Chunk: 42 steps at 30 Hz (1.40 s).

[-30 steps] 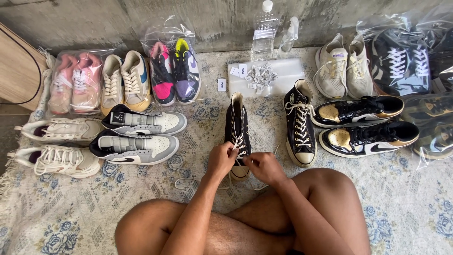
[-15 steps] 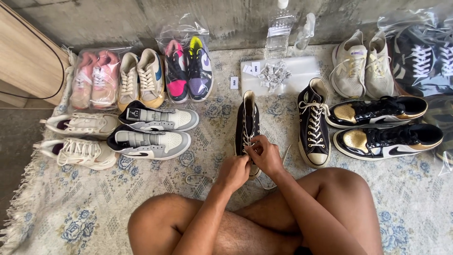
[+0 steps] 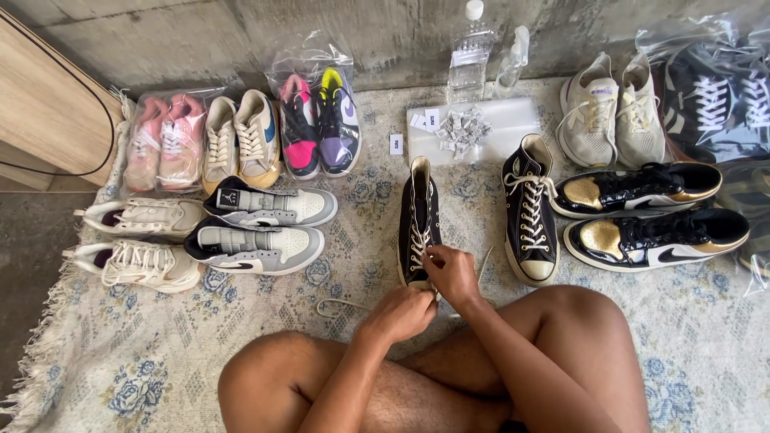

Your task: The person sits on a rug surrounded by various shoes and laces a pair of black high-top sneakers. They thread the laces through the eyelets, pull them tight, and tie a knot, occasionally adjusting the tongue and the shoe's position.

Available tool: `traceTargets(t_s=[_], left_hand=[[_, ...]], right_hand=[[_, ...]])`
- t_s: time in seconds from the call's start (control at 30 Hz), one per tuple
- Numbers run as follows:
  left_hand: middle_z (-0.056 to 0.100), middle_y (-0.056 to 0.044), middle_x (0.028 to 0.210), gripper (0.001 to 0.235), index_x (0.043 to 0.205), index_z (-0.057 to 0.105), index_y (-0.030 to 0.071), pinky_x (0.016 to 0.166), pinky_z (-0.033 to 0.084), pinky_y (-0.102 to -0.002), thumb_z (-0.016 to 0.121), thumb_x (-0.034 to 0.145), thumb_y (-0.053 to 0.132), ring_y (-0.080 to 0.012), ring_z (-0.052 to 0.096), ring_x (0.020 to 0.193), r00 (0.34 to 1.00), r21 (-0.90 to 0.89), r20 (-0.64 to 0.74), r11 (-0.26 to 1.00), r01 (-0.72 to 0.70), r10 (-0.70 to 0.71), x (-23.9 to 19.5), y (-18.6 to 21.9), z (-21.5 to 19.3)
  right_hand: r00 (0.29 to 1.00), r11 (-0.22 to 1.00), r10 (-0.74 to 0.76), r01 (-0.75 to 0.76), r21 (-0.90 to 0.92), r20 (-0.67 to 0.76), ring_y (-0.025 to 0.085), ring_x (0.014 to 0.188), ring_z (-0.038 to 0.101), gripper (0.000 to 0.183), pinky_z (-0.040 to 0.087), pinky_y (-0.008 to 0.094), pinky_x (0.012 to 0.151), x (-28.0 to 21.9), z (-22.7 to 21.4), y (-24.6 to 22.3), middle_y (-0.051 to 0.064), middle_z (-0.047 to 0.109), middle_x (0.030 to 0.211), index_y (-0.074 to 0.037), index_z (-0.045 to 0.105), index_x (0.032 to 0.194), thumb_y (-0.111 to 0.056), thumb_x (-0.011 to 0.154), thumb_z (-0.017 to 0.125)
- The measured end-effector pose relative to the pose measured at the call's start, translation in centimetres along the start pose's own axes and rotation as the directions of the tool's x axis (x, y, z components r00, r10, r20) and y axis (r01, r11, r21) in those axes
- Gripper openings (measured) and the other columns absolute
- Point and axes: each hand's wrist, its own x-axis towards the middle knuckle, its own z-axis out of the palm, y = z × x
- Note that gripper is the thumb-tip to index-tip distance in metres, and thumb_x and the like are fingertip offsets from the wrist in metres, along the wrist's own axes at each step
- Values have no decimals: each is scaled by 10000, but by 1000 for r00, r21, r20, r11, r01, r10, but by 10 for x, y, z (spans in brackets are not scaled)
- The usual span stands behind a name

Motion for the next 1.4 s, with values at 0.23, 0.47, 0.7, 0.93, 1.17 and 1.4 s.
traceTargets(t_s=[0.23,0.47,0.7,0.93,1.17,1.4], left_hand=[[659,-99,756,344,1000,698,21,635,538,-449,471,1074,268,-251,641,654,957,-114,190,963,244,-220,-5,-75,30],[654,-130,745,278,962,753,45,618,459,-382,531,998,209,-230,537,624,977,-419,64,883,213,-205,-38,-60,-46],[449,-11,673,252,989,759,21,600,387,-330,547,1028,153,-132,396,612,935,-674,-239,738,35,-263,-71,-13,-110],[710,-241,1040,339,861,617,47,979,490,-497,520,1076,291,-355,672,1087,814,-815,-464,529,-237,-349,-46,-83,-83],[738,-81,1123,273,868,600,118,889,493,-347,596,1053,320,-204,692,1043,571,-817,-472,90,-570,-671,-59,-69,-107],[755,-39,1113,243,862,626,159,915,514,-377,637,1032,332,-225,709,1076,466,-628,-434,-112,-770,-771,-54,-84,-107]], right_hand=[[998,991,18,-26,133,58,329,800,783,205,640,431,740,-9,-7,-5,134,798,785,-51,822,1038,-180,891,761],[999,999,-34,34,40,24,348,727,764,184,646,429,623,-2,-4,5,167,779,776,-31,816,1007,-134,871,748],[999,999,-44,45,0,20,353,749,761,205,644,456,631,-1,-11,6,178,768,785,-35,812,1008,-142,838,772],[999,999,-32,32,1,-17,310,702,757,194,623,417,621,-1,-5,11,151,760,735,-69,826,972,-147,798,791],[1000,1000,-21,21,19,-16,326,670,749,186,613,417,597,-4,-10,3,172,753,730,-45,821,984,-103,818,760],[999,993,32,-29,117,-29,215,544,705,198,603,381,480,-4,-23,3,190,720,715,48,775,1037,-46,888,684]])
